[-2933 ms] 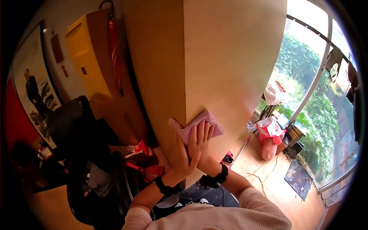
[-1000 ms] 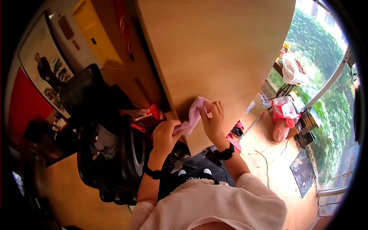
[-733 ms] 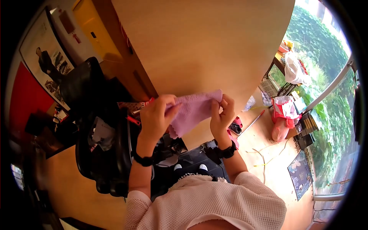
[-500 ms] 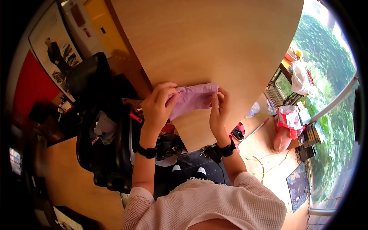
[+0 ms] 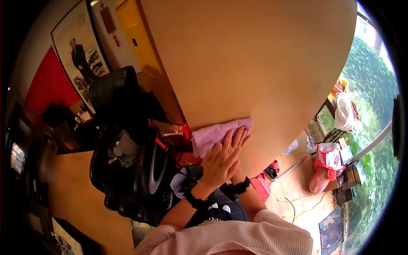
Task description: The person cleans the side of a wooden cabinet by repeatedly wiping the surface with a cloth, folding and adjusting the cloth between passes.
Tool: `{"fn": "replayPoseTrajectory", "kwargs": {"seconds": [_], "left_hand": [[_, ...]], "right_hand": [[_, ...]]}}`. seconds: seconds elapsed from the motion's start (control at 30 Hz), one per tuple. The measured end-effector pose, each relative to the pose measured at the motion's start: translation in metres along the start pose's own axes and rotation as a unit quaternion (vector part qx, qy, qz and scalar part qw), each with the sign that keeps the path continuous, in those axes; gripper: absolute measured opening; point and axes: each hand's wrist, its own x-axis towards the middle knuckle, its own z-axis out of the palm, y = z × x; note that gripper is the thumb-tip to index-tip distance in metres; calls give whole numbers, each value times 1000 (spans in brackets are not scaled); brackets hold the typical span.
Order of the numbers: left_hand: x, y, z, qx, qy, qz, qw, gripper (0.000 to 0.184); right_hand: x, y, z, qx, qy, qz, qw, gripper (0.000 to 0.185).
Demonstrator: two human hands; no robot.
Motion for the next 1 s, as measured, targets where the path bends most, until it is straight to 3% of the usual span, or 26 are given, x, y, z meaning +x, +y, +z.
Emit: {"fn": "replayPoseTrajectory", "kwargs": {"seconds": [0.13, 0.17, 0.23, 0.3, 0.37, 0.47, 0.57, 0.77, 0.83, 0.97, 1.0], "left_hand": [[20, -21, 3, -15, -27, -27, 999, 55], [45, -19, -11, 25, -23, -1, 999, 57], [106, -26, -49, -31, 53, 66, 996, 54], [169, -23, -96, -58, 145, 126, 980, 44], [200, -39, -119, -107, 155, 196, 962, 45], [189, -45, -111, 169, 142, 125, 967, 54], [150, -54, -85, 134, 54, 117, 983, 62], [-5, -56, 38, 88, -6, 13, 996, 53], [-4, -44, 33, 104, -14, 2, 994, 53], [73, -37, -6, 79, 9, 43, 996, 54], [117, -22, -40, -16, -28, -11, 999, 55]], "right_hand": [[24, 0, 0, -49, 45, -35, 997, 56], [49, -11, -3, -30, 88, -28, 995, 57], [117, -51, -33, -14, 82, 7, 997, 63], [174, -72, -55, 16, 116, -20, 993, 64], [206, -78, -64, 16, 151, -65, 986, 62], [203, -75, -62, -27, 128, -74, 989, 68], [162, -60, -45, -34, 119, -35, 992, 59], [8, 5, -3, -80, -7, 6, 997, 57], [-6, 15, -8, -111, -49, 20, 992, 59], [84, -15, -47, -27, 18, -3, 999, 65], [119, -20, -59, -35, 44, -21, 998, 66]]}}
